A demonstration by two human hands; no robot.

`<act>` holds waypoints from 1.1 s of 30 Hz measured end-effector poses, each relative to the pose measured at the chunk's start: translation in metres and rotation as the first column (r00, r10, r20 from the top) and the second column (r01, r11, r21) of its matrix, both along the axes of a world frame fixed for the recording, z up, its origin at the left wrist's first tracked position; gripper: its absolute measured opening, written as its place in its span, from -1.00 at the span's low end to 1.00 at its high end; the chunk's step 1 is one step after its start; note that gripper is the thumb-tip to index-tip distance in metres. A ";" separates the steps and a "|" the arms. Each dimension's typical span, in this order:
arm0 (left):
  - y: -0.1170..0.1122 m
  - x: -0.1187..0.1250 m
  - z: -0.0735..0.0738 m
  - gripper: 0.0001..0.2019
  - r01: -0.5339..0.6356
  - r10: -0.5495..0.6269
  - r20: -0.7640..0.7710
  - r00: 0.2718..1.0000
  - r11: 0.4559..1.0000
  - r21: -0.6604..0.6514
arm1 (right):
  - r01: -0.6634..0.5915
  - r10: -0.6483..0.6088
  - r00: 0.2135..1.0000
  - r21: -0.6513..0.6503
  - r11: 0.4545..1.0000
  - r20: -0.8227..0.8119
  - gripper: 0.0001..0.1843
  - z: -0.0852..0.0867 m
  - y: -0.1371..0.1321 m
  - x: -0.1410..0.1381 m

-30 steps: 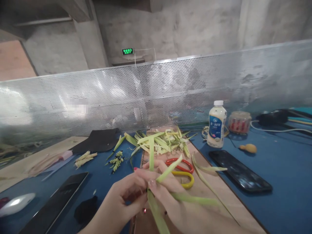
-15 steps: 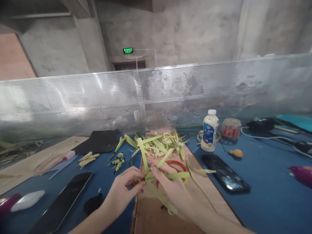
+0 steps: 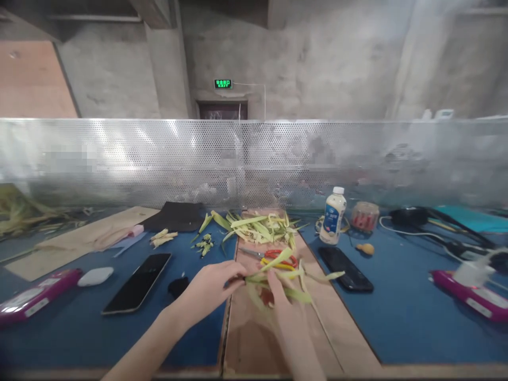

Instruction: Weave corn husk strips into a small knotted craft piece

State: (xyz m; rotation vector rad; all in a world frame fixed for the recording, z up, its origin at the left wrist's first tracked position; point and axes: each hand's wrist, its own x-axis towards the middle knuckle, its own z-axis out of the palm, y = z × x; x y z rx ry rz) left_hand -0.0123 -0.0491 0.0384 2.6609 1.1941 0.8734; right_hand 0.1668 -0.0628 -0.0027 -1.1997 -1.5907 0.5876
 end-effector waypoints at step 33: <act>-0.016 0.011 -0.064 -0.83 0.119 -0.042 0.508 0.860 0.986 -0.119 | -0.263 0.271 0.961 0.104 0.959 -0.063 -0.79 -0.025 -0.009 -0.008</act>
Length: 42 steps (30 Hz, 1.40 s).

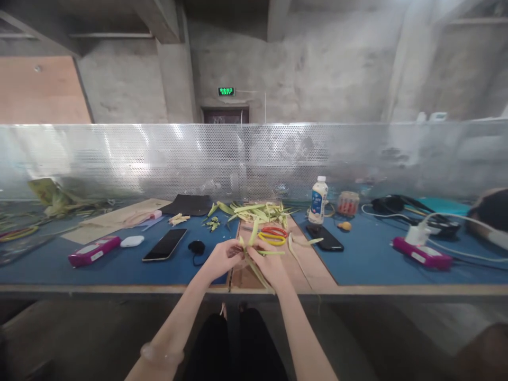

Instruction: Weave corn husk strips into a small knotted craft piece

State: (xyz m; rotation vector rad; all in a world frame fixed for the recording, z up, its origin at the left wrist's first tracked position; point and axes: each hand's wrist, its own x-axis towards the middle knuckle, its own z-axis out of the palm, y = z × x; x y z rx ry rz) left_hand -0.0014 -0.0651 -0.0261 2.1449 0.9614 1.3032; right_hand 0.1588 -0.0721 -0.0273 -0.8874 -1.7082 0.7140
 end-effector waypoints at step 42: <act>-0.001 -0.002 0.003 -0.85 -0.027 0.054 0.171 0.984 0.988 -0.155 | -0.193 0.187 0.977 0.047 0.980 0.104 -0.53 0.008 -0.011 -0.004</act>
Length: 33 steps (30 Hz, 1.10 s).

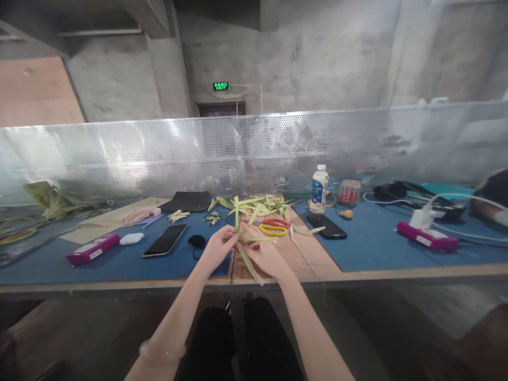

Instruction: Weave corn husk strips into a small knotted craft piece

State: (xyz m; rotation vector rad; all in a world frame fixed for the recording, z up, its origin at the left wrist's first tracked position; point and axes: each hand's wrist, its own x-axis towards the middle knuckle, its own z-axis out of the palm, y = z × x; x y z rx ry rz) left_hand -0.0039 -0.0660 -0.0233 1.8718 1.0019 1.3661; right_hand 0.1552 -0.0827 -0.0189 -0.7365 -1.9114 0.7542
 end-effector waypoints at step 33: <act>0.004 0.000 -0.003 -0.80 0.143 -0.092 0.248 0.964 0.970 -0.196 | 0.017 -0.032 0.990 -0.113 0.993 -0.134 -0.43 -0.003 -0.002 -0.002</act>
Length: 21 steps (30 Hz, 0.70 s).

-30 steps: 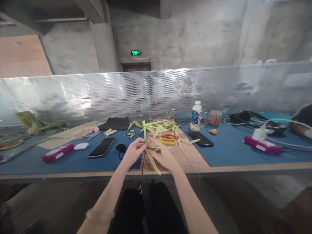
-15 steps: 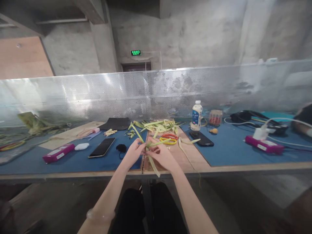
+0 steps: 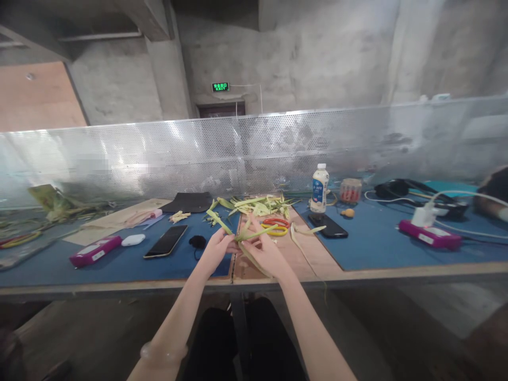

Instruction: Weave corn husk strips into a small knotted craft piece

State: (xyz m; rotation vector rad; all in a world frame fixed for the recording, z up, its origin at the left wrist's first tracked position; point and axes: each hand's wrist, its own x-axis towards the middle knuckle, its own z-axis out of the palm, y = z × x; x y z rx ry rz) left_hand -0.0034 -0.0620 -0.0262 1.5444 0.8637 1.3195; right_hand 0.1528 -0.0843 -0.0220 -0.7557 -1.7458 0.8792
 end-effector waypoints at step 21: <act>0.002 0.001 -0.004 -0.86 0.096 -0.091 -0.049 0.995 0.991 0.093 | 0.098 -0.103 0.994 0.124 0.987 0.031 -0.79 -0.001 0.008 0.002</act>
